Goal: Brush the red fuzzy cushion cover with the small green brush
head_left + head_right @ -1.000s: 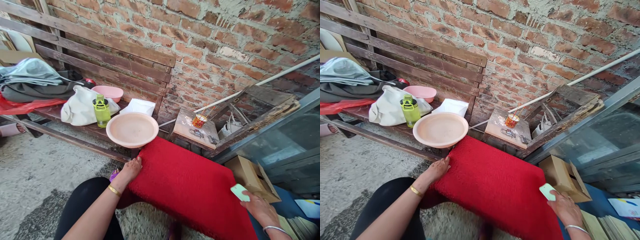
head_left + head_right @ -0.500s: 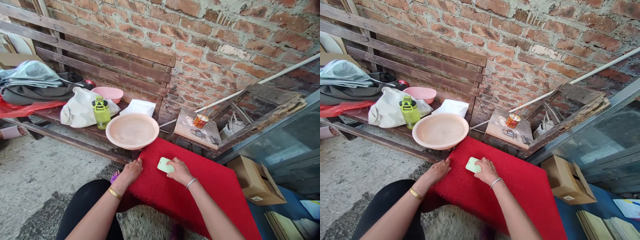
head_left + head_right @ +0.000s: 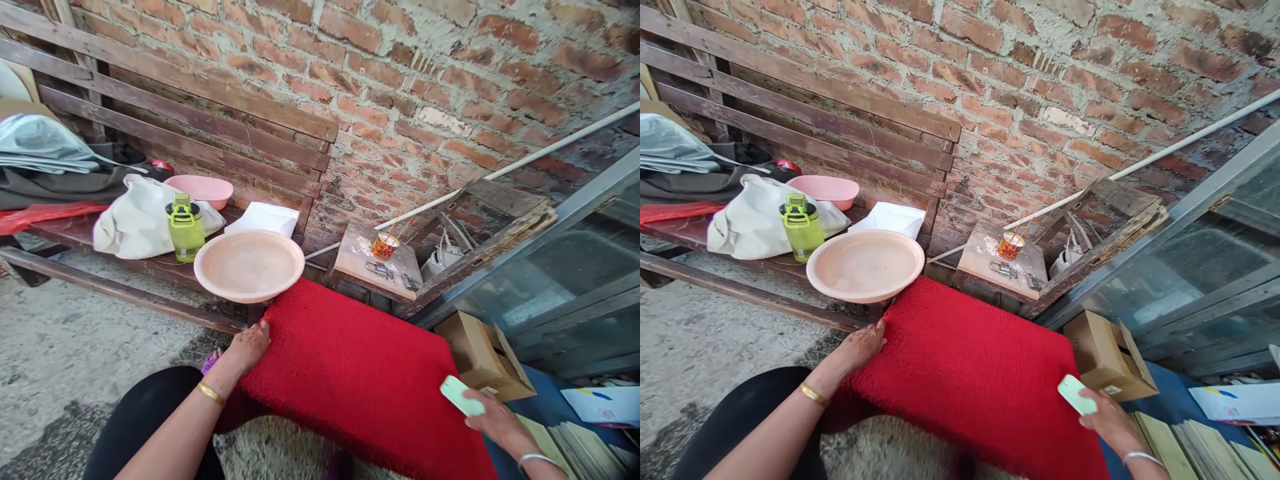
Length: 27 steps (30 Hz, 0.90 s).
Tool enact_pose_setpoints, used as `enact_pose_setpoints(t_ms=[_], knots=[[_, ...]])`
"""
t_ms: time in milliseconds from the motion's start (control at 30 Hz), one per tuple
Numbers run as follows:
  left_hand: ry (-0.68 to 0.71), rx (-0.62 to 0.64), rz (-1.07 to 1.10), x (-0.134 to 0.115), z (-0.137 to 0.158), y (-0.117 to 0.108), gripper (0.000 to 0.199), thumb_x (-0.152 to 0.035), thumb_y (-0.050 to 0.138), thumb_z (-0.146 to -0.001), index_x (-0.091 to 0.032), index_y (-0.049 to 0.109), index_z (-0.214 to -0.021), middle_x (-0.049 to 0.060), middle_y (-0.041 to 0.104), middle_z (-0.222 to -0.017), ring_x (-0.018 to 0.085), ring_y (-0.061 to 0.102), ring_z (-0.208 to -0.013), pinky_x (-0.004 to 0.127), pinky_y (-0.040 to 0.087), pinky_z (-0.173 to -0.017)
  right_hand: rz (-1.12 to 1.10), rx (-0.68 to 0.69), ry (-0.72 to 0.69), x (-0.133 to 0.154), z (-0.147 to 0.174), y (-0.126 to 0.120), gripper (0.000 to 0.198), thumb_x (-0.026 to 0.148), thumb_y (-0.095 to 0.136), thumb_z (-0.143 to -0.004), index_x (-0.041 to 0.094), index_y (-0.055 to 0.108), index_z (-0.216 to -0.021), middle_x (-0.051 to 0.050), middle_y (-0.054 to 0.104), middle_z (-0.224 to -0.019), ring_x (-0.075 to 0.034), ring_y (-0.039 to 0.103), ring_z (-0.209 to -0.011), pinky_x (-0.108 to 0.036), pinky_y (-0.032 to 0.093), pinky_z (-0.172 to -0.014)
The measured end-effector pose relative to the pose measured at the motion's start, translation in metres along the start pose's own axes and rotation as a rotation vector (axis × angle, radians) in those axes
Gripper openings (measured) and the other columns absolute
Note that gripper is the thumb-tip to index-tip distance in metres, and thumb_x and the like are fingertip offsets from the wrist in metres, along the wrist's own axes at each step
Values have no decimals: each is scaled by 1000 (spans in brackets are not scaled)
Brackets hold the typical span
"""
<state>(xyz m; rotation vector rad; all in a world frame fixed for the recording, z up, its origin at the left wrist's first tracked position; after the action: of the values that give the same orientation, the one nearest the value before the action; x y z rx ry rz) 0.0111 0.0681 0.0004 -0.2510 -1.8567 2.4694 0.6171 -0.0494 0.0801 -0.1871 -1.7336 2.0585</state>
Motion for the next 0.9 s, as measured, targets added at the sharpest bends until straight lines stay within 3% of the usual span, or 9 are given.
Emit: enact_pose_setpoints(t_ms=[100,167,233,333,433,567,633,733,900], knots=[[-4,-21,-15,0,1,0,44,-24,45,-96,-4,51,-135,25,66,-114,28,67,-108,37,53,-88,70,19,110,-53,-1,-11,30,26,62,-40,41,70,-64,-12,73,-90,-44,67,-97,-60,43,-89],[-13,-32,-16,0,1,0,45,-24,45,-96,-4,50,-136,25,65,-115,28,67,-109,37,53,-89,100,-4,124,-50,-1,-15,29,29,61,-41,43,69,-66,-9,72,-90,-45,66,-100,-60,43,-90],[-20,-35,-7,0,1,1,46,-23,45,-96,-3,49,-137,26,65,-116,29,66,-110,38,53,-90,67,-3,66,-10,0,-12,34,33,61,-46,40,72,-77,-9,71,-97,-42,66,-102,-55,45,-92],[-14,-33,6,1,0,0,46,-22,45,-95,-2,49,-137,26,66,-114,29,67,-109,40,53,-89,-7,37,-115,95,12,4,45,37,60,-56,31,72,-99,-12,67,-108,-37,64,-106,-47,47,-93],[24,-21,15,0,0,-1,47,-23,45,-95,-2,49,-136,27,66,-115,29,66,-110,40,52,-90,-40,113,-275,194,28,31,51,36,61,-61,28,68,-111,-6,64,-110,-28,63,-103,-39,49,-89],[32,-19,2,0,2,-4,46,-22,45,-95,-1,49,-136,26,66,-114,29,67,-109,39,53,-89,-80,199,-434,262,44,66,53,29,66,-60,29,67,-113,-1,61,-110,-20,60,-100,-30,46,-88],[31,-34,-10,-1,2,-5,44,-22,46,-95,-2,51,-134,25,67,-112,29,68,-107,39,54,-88,-89,220,-445,262,46,73,54,26,67,-58,29,68,-113,0,61,-110,-19,60,-100,-29,45,-88],[14,-33,-16,0,2,-5,42,-22,45,-96,-1,53,-132,25,67,-110,29,68,-107,39,53,-89,-95,227,-386,224,42,70,54,26,64,-58,27,67,-112,-2,61,-112,-20,60,-101,-30,46,-89],[17,-6,-9,-1,3,-4,44,-23,45,-96,-1,51,-133,26,67,-112,30,67,-109,39,52,-90,-104,164,-140,84,28,44,54,32,60,-54,30,69,-108,-4,65,-113,-27,64,-107,-36,48,-92]])
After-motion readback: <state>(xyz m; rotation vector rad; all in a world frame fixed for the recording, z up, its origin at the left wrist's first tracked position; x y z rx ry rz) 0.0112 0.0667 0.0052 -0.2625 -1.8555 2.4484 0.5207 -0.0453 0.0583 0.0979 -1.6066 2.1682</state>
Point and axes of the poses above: each hand's wrist, its own z-axis away from the middle knuckle, its own y-axis out of the palm, x = y × z, the point moved 10 cm from there along -z, towards the middle knuckle
